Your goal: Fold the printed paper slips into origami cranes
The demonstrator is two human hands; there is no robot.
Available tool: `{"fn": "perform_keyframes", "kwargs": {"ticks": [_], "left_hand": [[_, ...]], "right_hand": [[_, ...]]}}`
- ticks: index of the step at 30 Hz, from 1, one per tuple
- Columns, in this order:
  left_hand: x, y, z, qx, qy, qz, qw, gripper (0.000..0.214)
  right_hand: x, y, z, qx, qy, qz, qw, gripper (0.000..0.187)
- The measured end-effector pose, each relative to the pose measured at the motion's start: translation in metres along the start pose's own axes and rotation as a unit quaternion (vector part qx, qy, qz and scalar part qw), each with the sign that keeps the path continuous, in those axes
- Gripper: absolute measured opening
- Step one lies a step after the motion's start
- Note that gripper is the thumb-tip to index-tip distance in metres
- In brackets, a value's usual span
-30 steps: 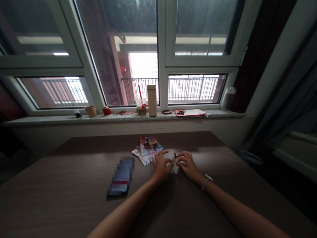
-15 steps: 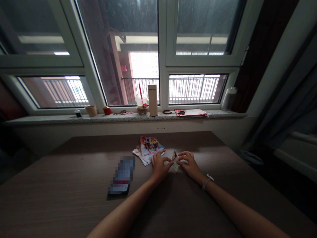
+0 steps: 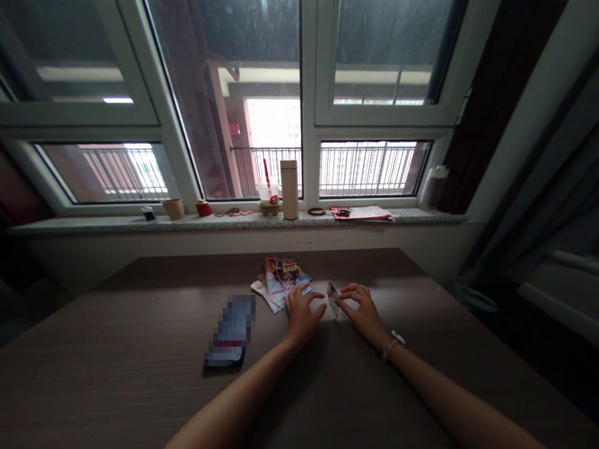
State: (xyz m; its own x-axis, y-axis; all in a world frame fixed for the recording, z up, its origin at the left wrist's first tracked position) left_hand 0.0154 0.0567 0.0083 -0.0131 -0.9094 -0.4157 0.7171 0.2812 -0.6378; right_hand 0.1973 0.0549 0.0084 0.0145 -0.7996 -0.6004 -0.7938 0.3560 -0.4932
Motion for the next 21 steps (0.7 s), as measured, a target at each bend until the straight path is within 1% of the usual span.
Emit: {"fn": "perform_keyframes", "kwargs": {"ticks": [2,5,9,14,18,21], "left_hand": [[0.0,-0.002,-0.001,-0.012,-0.009,0.006,1.0,0.024],[0.001,-0.007,-0.002,-0.028,-0.021,0.02,0.999,0.024],[0.001,-0.012,-0.002,-0.04,-0.028,0.032,0.998,0.024],[0.001,-0.013,-0.003,-0.044,-0.033,0.045,0.997,0.026],[0.001,-0.013,-0.006,-0.046,-0.027,0.056,0.997,0.026],[0.001,-0.012,-0.007,-0.044,-0.027,0.054,0.997,0.025]], "right_hand": [[0.001,-0.006,-0.002,0.035,-0.009,0.03,0.999,0.019],[0.003,-0.009,-0.006,0.093,-0.023,0.038,0.995,0.019],[0.004,-0.008,-0.015,0.132,-0.055,0.02,0.989,0.019],[0.004,-0.008,-0.024,0.167,-0.092,0.0,0.982,0.016],[0.005,-0.006,-0.021,0.189,-0.086,-0.019,0.978,0.016],[0.006,0.0,-0.015,0.201,-0.074,-0.047,0.976,0.016]]}}
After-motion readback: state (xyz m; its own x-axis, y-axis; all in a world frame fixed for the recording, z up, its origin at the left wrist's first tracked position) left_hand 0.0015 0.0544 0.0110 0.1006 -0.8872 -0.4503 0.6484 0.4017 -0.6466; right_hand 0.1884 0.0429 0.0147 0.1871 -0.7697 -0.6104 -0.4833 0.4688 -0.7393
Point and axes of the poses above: each hand's wrist, its own x-axis away from the middle knuckle, its own y-axis out of the palm, z = x × y, the point moved 6 cm from there along -x, towards the middle knuckle, and after that the axes turned 3 degrees about x, right-handed, at the moved point
